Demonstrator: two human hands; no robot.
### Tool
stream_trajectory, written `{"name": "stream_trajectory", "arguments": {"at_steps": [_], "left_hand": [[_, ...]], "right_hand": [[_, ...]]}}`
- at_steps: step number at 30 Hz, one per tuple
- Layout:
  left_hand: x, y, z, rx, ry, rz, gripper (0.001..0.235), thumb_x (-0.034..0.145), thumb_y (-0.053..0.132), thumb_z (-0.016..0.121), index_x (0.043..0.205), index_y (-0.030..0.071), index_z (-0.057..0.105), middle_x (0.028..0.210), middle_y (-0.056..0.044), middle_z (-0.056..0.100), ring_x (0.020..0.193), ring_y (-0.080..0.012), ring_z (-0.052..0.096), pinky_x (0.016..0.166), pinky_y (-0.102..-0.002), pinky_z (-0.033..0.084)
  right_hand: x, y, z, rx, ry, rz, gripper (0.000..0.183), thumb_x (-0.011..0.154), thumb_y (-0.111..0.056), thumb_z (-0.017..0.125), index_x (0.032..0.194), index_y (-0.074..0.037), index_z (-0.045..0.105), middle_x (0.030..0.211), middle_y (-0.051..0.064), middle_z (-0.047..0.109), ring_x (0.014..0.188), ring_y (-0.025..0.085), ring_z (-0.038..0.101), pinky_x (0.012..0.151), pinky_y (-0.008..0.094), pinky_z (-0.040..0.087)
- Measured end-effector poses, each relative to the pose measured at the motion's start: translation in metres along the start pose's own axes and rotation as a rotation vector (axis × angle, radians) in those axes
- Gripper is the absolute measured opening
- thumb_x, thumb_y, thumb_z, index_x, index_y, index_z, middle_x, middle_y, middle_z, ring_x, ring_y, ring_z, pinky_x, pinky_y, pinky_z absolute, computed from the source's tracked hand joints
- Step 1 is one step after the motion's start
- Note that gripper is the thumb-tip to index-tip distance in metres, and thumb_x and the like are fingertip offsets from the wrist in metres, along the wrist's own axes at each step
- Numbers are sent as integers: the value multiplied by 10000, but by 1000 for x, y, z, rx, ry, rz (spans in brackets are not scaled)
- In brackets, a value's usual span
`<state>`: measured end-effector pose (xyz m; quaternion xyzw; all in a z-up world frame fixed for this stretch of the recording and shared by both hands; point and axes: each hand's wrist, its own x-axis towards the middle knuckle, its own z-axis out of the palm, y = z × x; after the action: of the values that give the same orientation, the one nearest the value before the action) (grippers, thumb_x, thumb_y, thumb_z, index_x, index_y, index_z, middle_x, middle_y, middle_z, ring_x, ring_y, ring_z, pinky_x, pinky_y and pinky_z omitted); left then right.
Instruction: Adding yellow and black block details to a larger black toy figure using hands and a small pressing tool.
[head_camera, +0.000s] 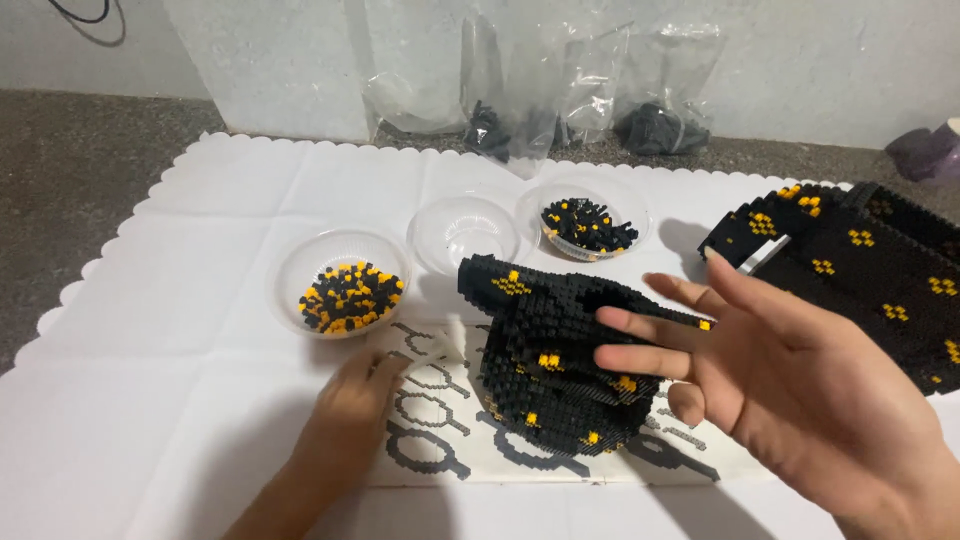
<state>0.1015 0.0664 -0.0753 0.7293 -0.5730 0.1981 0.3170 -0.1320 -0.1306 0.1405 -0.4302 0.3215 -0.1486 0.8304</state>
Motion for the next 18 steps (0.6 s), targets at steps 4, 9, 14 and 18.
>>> {"name": "stream_trajectory", "arguments": {"at_steps": [4, 9, 14, 18], "left_hand": [[20, 2, -29, -58, -195, -52, 297, 789, -112, 454, 1052, 6, 526, 937, -130, 498, 757, -316, 503, 646, -413, 425], [77, 51, -105, -378, -396, -1086, 224, 946, 326, 399, 959, 217, 594, 838, 14, 656, 719, -163, 533, 698, -297, 416], [83, 44, -103, -489, -280, -600, 226, 950, 270, 381, 1014, 165, 571, 769, 53, 645, 596, -137, 525, 601, -299, 418], [113, 70, -103, -301, -512, -546, 232, 925, 322, 360, 1053, 288, 551, 783, 119, 696, 636, -194, 669, 625, -392, 450]], "right_hand": [[3, -7, 8, -68, 80, -40, 339, 982, -404, 489, 1008, -114, 662, 955, 146, 668, 1135, 604, 787, 427, 324, 419], [25, -16, 14, 29, -71, 48, 286, 930, -399, 520, 1039, -134, 506, 1199, 346, 601, 1094, 593, 726, 468, 349, 591], [48, -10, 8, 94, -179, 185, 607, 915, -490, 439, 1355, -78, 368, 1248, 427, 534, 1133, 556, 636, 524, 362, 658], [38, -3, 18, -23, -81, 69, 642, 948, -557, 352, 1312, -40, 461, 1136, 339, 595, 1056, 473, 741, 510, 318, 638]]}}
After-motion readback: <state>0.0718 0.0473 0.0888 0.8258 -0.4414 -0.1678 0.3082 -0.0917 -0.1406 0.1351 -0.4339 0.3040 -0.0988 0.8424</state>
